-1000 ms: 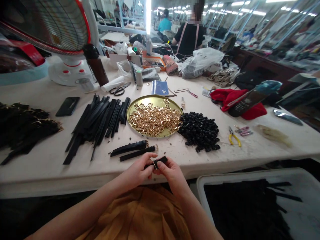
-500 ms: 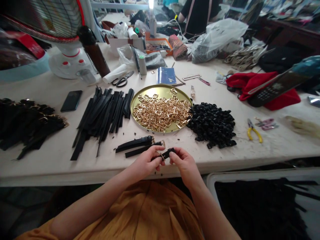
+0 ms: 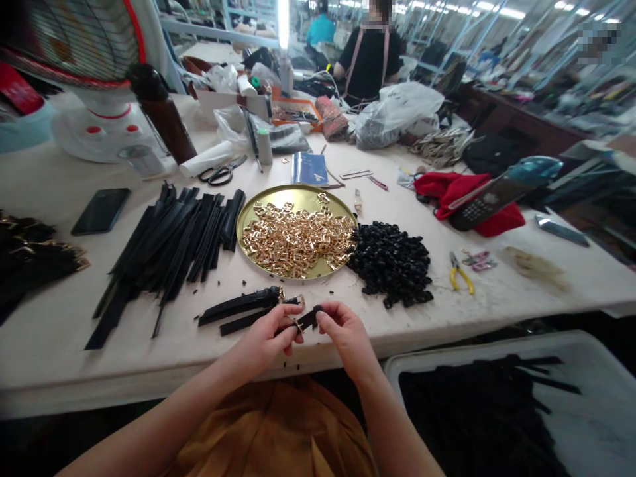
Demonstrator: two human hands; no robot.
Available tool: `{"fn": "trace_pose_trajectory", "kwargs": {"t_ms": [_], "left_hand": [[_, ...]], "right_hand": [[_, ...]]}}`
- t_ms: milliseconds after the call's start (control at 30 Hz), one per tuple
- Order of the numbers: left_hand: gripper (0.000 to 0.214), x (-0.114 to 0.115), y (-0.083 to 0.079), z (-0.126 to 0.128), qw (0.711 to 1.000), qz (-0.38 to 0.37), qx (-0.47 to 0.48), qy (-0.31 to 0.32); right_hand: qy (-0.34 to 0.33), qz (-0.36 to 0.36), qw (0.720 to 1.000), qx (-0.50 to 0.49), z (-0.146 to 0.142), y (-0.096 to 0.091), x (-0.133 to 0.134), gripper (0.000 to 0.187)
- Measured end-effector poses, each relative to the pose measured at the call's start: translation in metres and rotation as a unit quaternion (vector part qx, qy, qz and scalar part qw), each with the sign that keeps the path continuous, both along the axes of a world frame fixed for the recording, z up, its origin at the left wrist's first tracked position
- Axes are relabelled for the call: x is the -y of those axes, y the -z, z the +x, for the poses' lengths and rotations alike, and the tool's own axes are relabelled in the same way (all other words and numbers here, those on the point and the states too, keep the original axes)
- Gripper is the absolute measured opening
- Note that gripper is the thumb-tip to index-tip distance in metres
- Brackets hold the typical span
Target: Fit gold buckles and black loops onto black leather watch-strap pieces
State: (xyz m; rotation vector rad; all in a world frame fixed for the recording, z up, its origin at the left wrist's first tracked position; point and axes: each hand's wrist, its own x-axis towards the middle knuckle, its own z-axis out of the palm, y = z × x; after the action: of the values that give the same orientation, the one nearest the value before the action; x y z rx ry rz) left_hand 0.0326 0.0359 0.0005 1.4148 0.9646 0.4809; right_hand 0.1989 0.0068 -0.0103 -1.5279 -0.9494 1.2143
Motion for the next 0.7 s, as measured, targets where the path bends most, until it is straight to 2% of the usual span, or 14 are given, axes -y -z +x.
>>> {"fn": "trace_pose_trajectory", "kwargs": {"t_ms": [67, 133, 200, 267, 400, 500, 600, 700], "left_hand": [[0.034, -0.001, -0.001, 0.001, 1.000, -0.002, -0.008, -0.003], [0.033, -0.001, 0.000, 0.002, 1.000, -0.009, -0.006, -0.009], [0.031, -0.001, 0.001, 0.002, 1.000, -0.017, 0.000, -0.017], [0.030, -0.001, 0.002, 0.001, 0.999, -0.024, -0.001, -0.025], [0.031, -0.002, 0.002, -0.001, 0.999, -0.038, -0.004, -0.037], [0.030, -0.001, 0.001, 0.001, 0.998, -0.044, 0.004, -0.036], [0.030, 0.000, 0.001, 0.002, 0.998, -0.050, 0.010, -0.034], [0.030, 0.002, 0.003, 0.000, 0.998, -0.048, 0.013, -0.037]], "right_hand": [[0.031, 0.025, 0.997, 0.068, 0.013, 0.008, -0.009, 0.028], [0.058, 0.063, 0.976, 0.199, 0.024, 0.017, -0.017, 0.030], [0.048, 0.093, 0.929, 0.354, 0.034, 0.024, -0.023, 0.032], [0.023, 0.106, 0.882, 0.458, 0.042, 0.028, -0.026, 0.036], [0.059, 0.139, 0.839, 0.522, 0.063, 0.022, -0.036, 0.035], [0.086, 0.147, 0.793, 0.584, 0.081, 0.013, -0.055, 0.029], [0.084, 0.135, 0.748, 0.644, 0.091, 0.007, -0.080, 0.028], [0.057, 0.092, 0.711, 0.694, 0.090, 0.005, -0.098, 0.027]]}}
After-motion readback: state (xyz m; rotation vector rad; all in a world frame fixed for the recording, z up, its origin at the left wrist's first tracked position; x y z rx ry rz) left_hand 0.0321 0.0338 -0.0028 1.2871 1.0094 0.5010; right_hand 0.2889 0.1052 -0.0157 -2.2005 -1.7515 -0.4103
